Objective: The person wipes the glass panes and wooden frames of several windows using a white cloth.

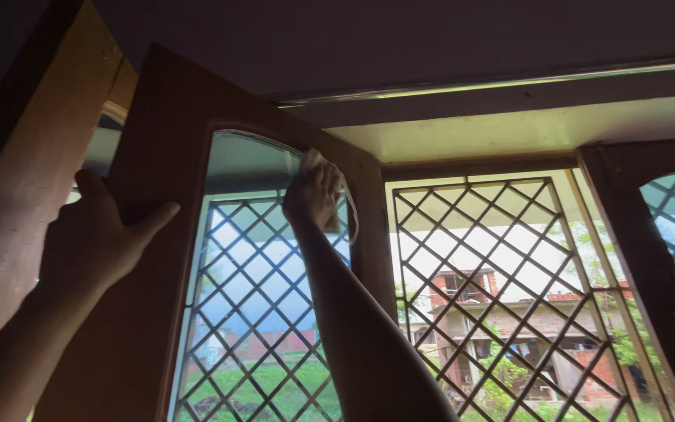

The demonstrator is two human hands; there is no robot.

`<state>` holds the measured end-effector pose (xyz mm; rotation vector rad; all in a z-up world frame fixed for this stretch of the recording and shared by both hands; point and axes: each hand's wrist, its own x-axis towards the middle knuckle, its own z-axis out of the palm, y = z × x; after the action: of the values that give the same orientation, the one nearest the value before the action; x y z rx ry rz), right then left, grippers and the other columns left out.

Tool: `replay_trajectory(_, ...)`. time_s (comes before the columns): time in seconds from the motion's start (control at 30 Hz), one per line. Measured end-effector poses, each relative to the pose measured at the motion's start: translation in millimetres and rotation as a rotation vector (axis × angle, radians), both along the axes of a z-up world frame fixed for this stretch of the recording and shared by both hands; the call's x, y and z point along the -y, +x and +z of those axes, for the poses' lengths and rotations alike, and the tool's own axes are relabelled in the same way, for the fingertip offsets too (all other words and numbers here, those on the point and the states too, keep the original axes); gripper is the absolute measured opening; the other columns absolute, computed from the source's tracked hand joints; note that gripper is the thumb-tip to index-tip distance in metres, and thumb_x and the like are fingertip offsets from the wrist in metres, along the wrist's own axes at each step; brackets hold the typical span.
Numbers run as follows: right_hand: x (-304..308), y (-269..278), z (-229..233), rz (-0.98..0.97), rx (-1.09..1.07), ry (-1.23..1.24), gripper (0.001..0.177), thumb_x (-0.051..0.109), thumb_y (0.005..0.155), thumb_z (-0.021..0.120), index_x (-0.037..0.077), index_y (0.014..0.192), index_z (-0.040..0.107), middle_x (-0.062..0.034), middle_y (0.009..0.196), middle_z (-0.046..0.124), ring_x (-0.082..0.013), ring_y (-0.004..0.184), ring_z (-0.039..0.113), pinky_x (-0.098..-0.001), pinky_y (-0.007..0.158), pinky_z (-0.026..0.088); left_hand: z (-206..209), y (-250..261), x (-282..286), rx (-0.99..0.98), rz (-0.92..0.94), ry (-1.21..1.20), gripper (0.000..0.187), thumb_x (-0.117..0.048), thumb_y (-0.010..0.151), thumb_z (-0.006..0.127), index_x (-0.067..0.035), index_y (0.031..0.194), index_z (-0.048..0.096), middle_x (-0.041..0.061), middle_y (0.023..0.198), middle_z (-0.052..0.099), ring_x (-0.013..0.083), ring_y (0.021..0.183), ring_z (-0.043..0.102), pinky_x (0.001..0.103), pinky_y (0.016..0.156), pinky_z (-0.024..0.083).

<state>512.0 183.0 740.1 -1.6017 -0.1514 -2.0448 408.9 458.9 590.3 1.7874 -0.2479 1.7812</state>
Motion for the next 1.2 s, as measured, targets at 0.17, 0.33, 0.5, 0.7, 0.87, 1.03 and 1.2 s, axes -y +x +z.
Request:
replay_trajectory(0.17, -53.4, -9.4, 1.2, 0.018, 0.212, -0.139, 0.058, 0.036, 0.104, 0.035, 0.003, 0.152, 0.037, -0.0172, 0.159, 0.038, -0.0327, 0.157, 0.024, -0.0509, 0.128, 0.018, -0.1, -1.9, 0.2, -0.006, -0.116, -0.017, 0.113, -0.061, 0.087, 0.069, 0.016, 0.152, 0.019, 0.027, 0.100, 0.070, 0.0342, 0.081, 0.077, 0.046, 0.064, 0.064)
replay_trajectory(0.33, -117.7, -25.9, -30.6, 0.006, 0.402, -0.427, 0.058, 0.028, 0.102, 0.042, 0.001, 0.154, 0.038, -0.0225, 0.160, 0.038, -0.0376, 0.152, 0.031, -0.0561, 0.121, 0.022, -4.2, -6.2, 1.6, -0.041, -0.073, -0.025, 0.110, -0.064, 0.087, 0.068, 0.013, 0.153, 0.025, 0.027, 0.108, 0.071, 0.0348, 0.088, 0.077, 0.047, 0.071, 0.063)
replay_trajectory(0.5, -110.7, -68.9, -133.9, 0.214, 0.458, -0.609, 0.055, 0.023, 0.108, 0.042, -0.001, 0.157, 0.037, -0.0277, 0.160, 0.042, -0.0438, 0.152, 0.038, -0.0552, 0.126, 0.033, 0.8, -1.0, -2.9, 0.014, -0.002, 0.027, 0.113, -0.068, 0.089, 0.071, 0.017, 0.150, 0.026, 0.031, 0.114, 0.068, 0.0367, 0.092, 0.074, 0.046, 0.074, 0.061)
replay_trajectory(0.7, -58.4, -121.0, -327.3, -0.126, 0.428, -0.960, 0.050, 0.015, 0.110, 0.049, -0.004, 0.156, 0.041, -0.0314, 0.156, 0.046, -0.0501, 0.149, 0.047, -0.0575, 0.121, 0.037, -7.7, -7.5, -3.2, -0.032, -0.025, 0.007, 0.116, -0.064, 0.092, 0.067, 0.019, 0.155, 0.017, 0.031, 0.107, 0.071, 0.0402, 0.088, 0.076, 0.048, 0.071, 0.063)
replay_trajectory(0.87, -62.5, -90.5, -302.5, 0.086, 0.085, -0.810, 0.060, 0.028, 0.103, 0.054, -0.002, 0.153, 0.041, -0.0303, 0.158, 0.042, -0.0473, 0.149, 0.039, -0.0627, 0.118, 0.031, -9.6, -12.5, -0.7, 0.065, 0.049, 0.030, 0.116, -0.066, 0.095, 0.070, 0.020, 0.154, 0.019, 0.034, 0.110, 0.070, 0.0413, 0.091, 0.074, 0.047, 0.074, 0.061)
replay_trajectory(1.03, -80.3, -28.9, -134.5, -0.109, 0.298, -0.660, 0.069, 0.041, 0.107, 0.043, 0.007, 0.164, 0.022, -0.0170, 0.171, 0.024, -0.0314, 0.161, 0.022, -0.0655, 0.128, 0.018, -8.4, -18.0, -1.1, -0.015, 0.027, 0.005, 0.116, -0.064, 0.095, 0.069, 0.016, 0.157, 0.012, 0.035, 0.112, 0.067, 0.0417, 0.091, 0.074, 0.048, 0.073, 0.062)
replay_trajectory(1.2, -53.4, -36.5, -57.4, -0.423, 0.016, -0.540, 0.061, 0.047, 0.109, 0.038, 0.019, 0.161, 0.022, -0.0123, 0.170, 0.017, -0.0293, 0.158, 0.013, -0.0665, 0.122, 0.011, -9.1, -17.6, -2.7, -0.064, -0.025, 0.009, 0.116, -0.061, 0.096, 0.067, 0.015, 0.160, 0.007, 0.033, 0.113, 0.069, 0.0407, 0.092, 0.075, 0.047, 0.076, 0.062)
